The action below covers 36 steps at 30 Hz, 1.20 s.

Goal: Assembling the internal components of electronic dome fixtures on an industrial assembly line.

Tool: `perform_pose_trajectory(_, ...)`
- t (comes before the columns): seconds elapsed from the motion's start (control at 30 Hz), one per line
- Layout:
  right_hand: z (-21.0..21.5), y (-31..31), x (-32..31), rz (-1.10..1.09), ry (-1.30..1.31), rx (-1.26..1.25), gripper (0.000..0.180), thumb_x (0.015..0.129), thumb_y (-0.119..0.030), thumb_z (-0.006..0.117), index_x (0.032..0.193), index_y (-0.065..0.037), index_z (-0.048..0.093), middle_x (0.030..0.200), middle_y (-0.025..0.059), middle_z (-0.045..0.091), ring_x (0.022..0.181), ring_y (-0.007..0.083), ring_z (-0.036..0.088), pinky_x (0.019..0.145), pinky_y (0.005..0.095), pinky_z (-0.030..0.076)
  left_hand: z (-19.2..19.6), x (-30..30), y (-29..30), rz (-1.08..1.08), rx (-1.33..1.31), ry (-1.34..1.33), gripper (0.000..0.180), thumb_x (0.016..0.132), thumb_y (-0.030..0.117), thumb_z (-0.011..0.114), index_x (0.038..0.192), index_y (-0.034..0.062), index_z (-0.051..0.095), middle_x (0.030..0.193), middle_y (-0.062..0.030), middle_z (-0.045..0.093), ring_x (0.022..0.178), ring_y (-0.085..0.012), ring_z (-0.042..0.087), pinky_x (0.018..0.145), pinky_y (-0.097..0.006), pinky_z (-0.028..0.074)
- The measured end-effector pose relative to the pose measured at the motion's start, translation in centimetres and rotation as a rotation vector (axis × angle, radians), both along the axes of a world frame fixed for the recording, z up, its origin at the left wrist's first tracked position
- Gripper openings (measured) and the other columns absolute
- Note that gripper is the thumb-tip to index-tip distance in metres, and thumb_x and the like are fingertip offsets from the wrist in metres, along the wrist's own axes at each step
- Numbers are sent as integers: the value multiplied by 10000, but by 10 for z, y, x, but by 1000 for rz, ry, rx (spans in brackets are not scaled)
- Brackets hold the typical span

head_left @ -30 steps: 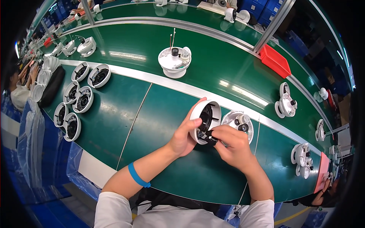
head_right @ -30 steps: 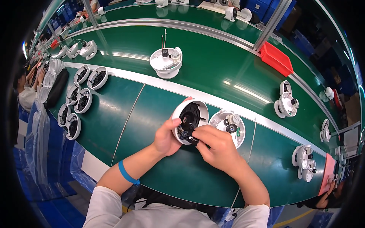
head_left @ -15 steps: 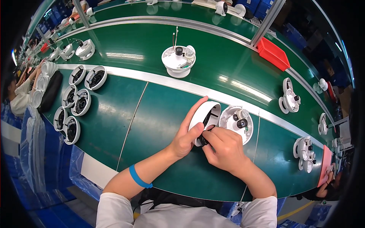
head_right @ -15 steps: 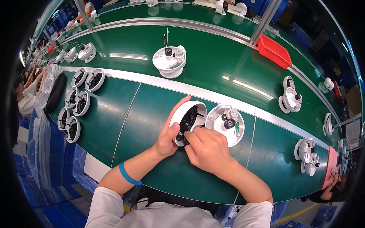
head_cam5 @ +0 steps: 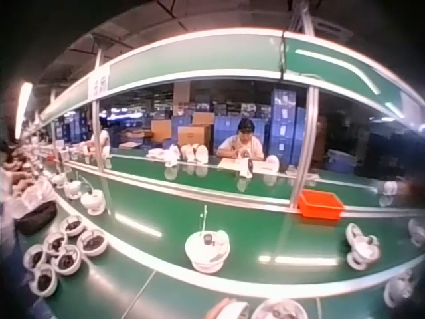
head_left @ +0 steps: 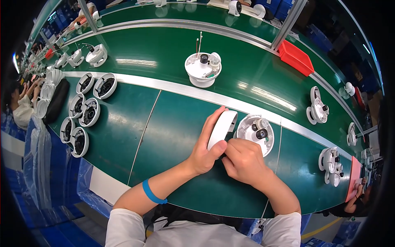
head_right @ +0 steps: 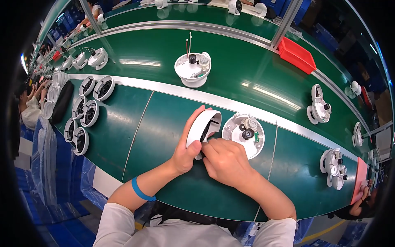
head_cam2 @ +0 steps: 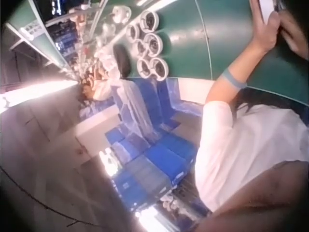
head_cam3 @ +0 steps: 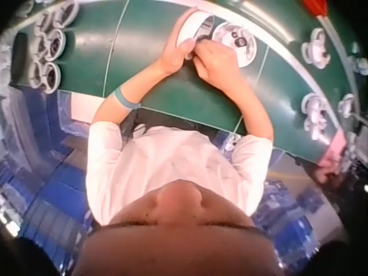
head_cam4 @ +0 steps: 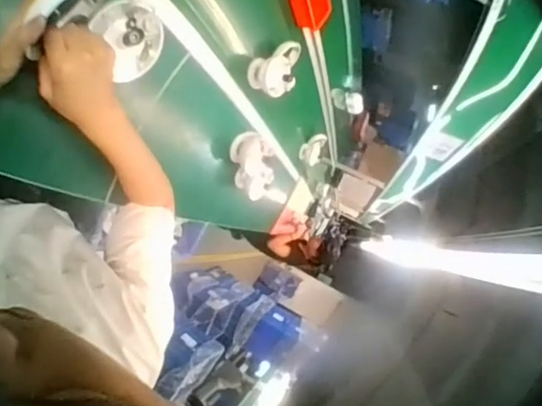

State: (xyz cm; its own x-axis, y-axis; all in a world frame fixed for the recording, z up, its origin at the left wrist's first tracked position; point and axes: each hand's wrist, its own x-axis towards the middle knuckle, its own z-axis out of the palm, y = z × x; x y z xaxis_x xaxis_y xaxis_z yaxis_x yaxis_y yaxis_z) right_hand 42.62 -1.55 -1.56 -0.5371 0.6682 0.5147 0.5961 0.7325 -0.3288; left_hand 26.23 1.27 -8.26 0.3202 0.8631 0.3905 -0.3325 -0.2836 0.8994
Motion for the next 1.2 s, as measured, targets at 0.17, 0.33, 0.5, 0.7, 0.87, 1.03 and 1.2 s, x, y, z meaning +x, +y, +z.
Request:
perform_pose_trajectory(0.17, 4, 8, 8, -23, 261, -178, 352, 795, 120, 617, 1135, 39, 655, 1018, 168, 666, 816, 315, 707, 698, 358, 581, 20, -1, -4, -117, -414, -379, 849, 1009, 460, 559, 1642, 59, 161, 1543, -163, 447, 1412, -275, 478, 1184, -414, 387)
perform_pose_trajectory(0.33, -1, 9, 17, -191, 526, -462, 307, 841, 128, 600, 1134, 74, 674, 990, 142, 692, 763, 196, 677, 697, 301, 579, 16, -7, 9, -161, -636, -571, 589, 1033, 458, 513, 1487, 88, 448, 1367, -143, 596, 1239, -280, 623, 989, -468, 550)
perform_pose_trajectory(0.5, -4, 10, 21, -202, 252, -194, 184, 816, 40, 677, 996, 27, 712, 809, 139, 673, 647, 286, 676, 567, 365, 543, 15, 5, 5, -14, -637, -478, 475, 1074, 394, 516, 1442, 98, 467, 1302, -125, 606, 1155, -235, 642, 982, -438, 560)
perform_pose_trajectory(0.7, -5, 6, 20, -42, 37, -15, 219, 738, -73, 736, 944, -25, 683, 796, 86, 623, 657, 263, 668, 525, 393, 521, 19, 12, 6, -34, -465, -292, 738, 981, 355, 599, 1591, 59, 307, 1434, -171, 542, 1301, -270, 575, 1107, -393, 470)
perform_pose_trajectory(0.87, -9, 5, 19, 28, -84, 144, 270, 664, -72, 763, 912, -46, 659, 757, 47, 558, 626, 210, 621, 496, 345, 484, 12, 12, 8, -26, -279, -162, 771, 966, 333, 607, 1603, 16, 309, 1527, -188, 459, 1341, -283, 545, 1123, -390, 451)
perform_pose_trajectory(1.03, -11, 4, 21, 22, -191, 299, 242, 675, -97, 758, 884, -48, 645, 743, 32, 535, 629, 196, 600, 496, 339, 479, 10, 13, 3, -1, -229, -205, 633, 976, 254, 604, 1534, 2, 444, 1515, -148, 447, 1359, -236, 469, 1153, -367, 352)
perform_pose_trajectory(1.2, -2, 2, 27, 75, -198, 97, 186, 717, -109, 717, 870, -61, 622, 758, 38, 569, 639, 194, 618, 498, 346, 486, 15, 13, 4, -5, -133, -40, 602, 945, 273, 606, 1474, 7, 497, 1516, -171, 446, 1359, -275, 493, 1159, -388, 366)
